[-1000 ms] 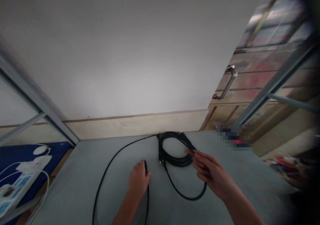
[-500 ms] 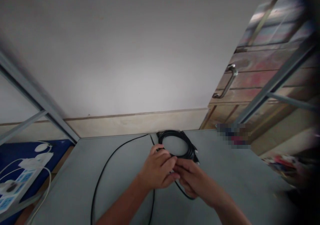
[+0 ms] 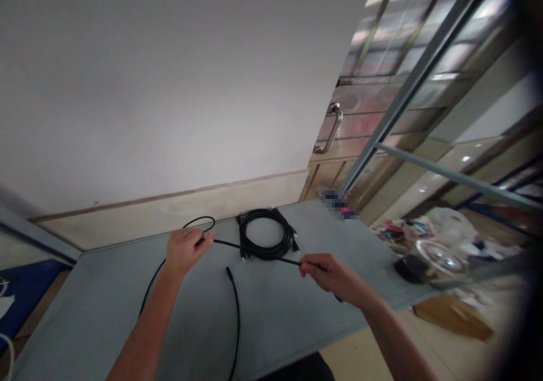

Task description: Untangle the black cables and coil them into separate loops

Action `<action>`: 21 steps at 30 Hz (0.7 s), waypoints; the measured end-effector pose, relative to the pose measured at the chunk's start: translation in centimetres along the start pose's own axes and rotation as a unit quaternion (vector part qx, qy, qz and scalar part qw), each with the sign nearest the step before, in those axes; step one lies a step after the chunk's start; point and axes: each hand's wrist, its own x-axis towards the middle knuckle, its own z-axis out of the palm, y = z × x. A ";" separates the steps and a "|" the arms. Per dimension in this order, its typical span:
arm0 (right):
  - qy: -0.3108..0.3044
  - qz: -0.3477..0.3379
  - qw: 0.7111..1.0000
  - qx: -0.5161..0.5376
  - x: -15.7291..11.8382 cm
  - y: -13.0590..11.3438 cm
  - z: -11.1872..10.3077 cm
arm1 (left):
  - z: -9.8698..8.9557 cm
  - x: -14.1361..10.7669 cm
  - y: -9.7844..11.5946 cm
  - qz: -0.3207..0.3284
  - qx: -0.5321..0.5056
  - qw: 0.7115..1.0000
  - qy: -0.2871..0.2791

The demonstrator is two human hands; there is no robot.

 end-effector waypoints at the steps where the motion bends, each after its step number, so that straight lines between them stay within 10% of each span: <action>1: -0.013 0.008 1.000 -0.002 -0.2 0.4 -0.2 | 0.0 -0.5 -0.3 -0.018 0.004 1.000 0.004; 14: -0.045 -0.009 0.991 -0.124 1.6 6.3 3.9 | 1.4 -2.8 0.7 -0.081 0.069 0.994 -0.001; 21: -0.045 -0.049 0.991 -0.113 6.5 8.1 1.6 | 4.8 -6.0 6.2 0.035 -0.019 0.983 -0.180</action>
